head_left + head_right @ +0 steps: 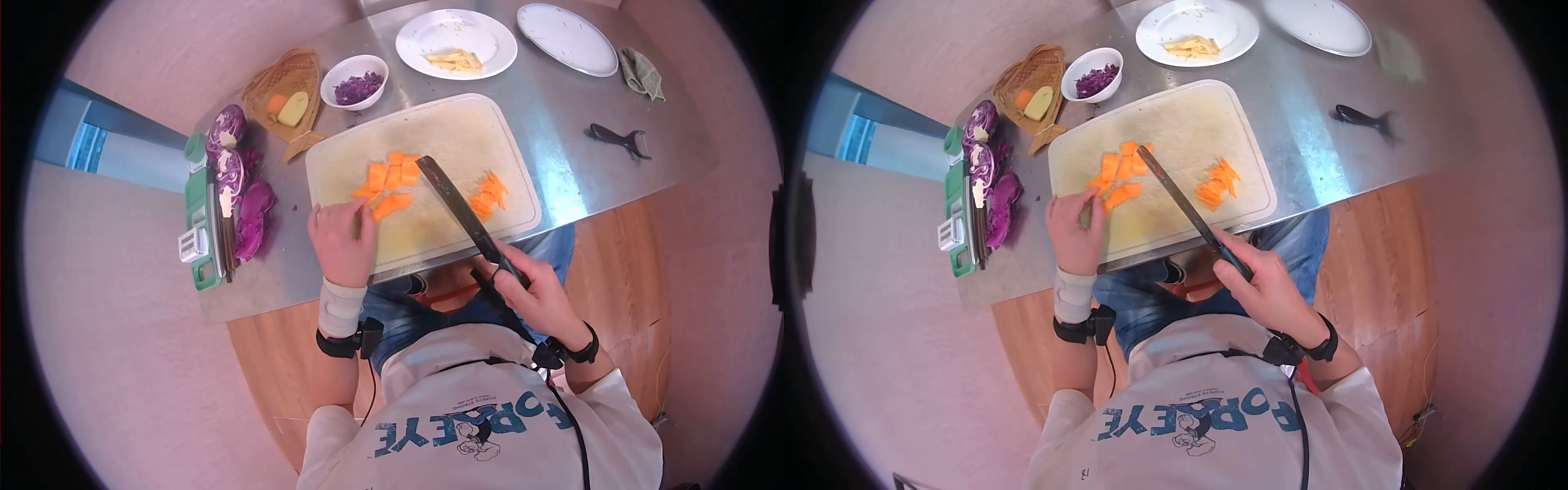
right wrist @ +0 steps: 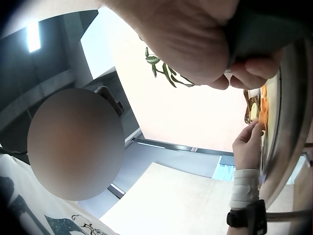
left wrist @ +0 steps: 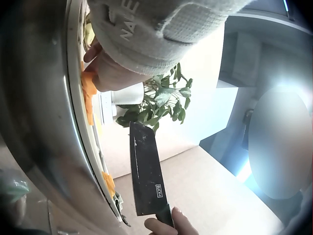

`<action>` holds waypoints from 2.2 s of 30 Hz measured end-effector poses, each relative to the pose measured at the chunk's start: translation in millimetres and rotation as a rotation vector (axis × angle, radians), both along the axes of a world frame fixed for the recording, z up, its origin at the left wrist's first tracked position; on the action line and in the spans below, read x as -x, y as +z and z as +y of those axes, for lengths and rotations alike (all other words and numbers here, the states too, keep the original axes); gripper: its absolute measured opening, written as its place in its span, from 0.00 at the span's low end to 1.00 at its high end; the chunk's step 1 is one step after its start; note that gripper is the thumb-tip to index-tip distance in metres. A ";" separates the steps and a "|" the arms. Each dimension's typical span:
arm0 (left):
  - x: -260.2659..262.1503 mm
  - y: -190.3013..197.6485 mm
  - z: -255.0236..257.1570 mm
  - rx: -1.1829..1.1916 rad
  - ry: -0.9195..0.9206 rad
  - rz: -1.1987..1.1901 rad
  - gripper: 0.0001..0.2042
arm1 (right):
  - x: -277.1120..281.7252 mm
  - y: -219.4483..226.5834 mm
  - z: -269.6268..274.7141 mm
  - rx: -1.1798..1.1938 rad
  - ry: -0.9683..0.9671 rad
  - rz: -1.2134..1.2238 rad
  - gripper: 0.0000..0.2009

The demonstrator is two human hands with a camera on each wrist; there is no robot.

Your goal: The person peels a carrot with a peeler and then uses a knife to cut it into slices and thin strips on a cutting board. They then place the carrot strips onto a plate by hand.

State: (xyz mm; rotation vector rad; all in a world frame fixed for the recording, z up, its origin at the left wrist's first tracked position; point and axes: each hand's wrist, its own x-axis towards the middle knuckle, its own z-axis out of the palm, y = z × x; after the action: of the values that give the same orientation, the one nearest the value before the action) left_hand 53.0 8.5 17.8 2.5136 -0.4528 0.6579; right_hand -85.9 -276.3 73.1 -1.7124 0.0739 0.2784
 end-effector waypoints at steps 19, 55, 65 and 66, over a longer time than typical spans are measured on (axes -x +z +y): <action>48.4 9.9 -73.5 -0.017 -0.268 -0.019 0.10 | 14.0 12.8 -16.3 0.248 0.063 -0.143 0.25; 94.3 27.0 -3.4 0.085 0.062 0.218 0.23 | 13.5 12.3 -28.0 0.217 -0.209 -0.078 0.24; 88.9 32.4 -6.6 0.062 -0.004 0.057 0.20 | 19.6 23.1 -22.3 0.266 -0.084 -0.102 0.25; 85.2 34.3 -12.8 0.063 -0.006 0.056 0.20 | 19.6 22.3 -22.0 0.267 -0.085 -0.102 0.25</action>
State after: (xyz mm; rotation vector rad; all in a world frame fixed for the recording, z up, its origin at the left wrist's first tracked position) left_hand -32.3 -4.3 52.1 2.4635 -0.4129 0.5885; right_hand -105.5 -298.3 95.4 -1.9803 0.1124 0.1204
